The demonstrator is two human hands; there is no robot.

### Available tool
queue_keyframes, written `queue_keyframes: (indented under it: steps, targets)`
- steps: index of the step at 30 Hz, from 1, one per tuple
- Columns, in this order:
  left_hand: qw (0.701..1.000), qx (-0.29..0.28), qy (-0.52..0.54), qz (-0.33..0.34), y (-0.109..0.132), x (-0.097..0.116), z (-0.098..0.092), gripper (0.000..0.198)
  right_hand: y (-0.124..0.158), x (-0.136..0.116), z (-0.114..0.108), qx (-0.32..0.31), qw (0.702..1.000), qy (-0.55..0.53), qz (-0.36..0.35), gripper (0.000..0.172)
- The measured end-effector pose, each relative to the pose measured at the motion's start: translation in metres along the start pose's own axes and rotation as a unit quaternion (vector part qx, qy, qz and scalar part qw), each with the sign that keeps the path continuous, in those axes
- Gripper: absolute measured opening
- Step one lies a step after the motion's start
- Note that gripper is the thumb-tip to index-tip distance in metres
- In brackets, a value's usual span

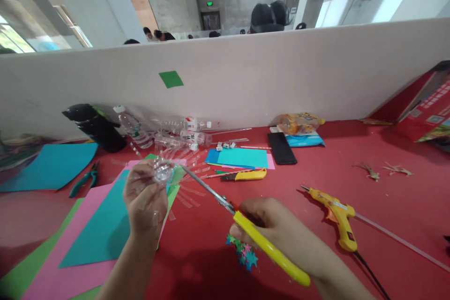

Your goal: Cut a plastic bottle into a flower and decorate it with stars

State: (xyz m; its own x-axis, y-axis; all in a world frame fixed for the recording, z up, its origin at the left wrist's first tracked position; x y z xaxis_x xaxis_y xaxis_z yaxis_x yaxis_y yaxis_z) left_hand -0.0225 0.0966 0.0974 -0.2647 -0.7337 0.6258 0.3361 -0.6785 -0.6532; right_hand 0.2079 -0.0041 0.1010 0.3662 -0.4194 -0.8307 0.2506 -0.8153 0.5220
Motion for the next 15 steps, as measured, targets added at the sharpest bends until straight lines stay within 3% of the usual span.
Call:
queue_keyframes:
  steps: [15]
  targets:
    - [0.999, -0.016, -0.023, 0.029, 0.0022, 0.004, 0.0045, 0.022, -0.0002, -0.0019, 0.0012, -0.013, 0.999, -0.029, -0.006, 0.032]
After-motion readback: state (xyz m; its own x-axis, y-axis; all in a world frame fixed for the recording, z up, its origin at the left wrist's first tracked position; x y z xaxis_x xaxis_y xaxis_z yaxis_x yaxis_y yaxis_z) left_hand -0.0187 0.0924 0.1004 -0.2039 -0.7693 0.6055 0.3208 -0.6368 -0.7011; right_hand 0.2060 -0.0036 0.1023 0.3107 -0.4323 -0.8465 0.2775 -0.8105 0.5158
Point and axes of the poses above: each hand's wrist, its own y-axis away from the middle knuckle, its own z-axis out of the palm, x = y × z, the point moved 5 cm from there along -y, towards the middle knuckle, and after that the axes turned 13 degrees about z, right-handed, at the moved point
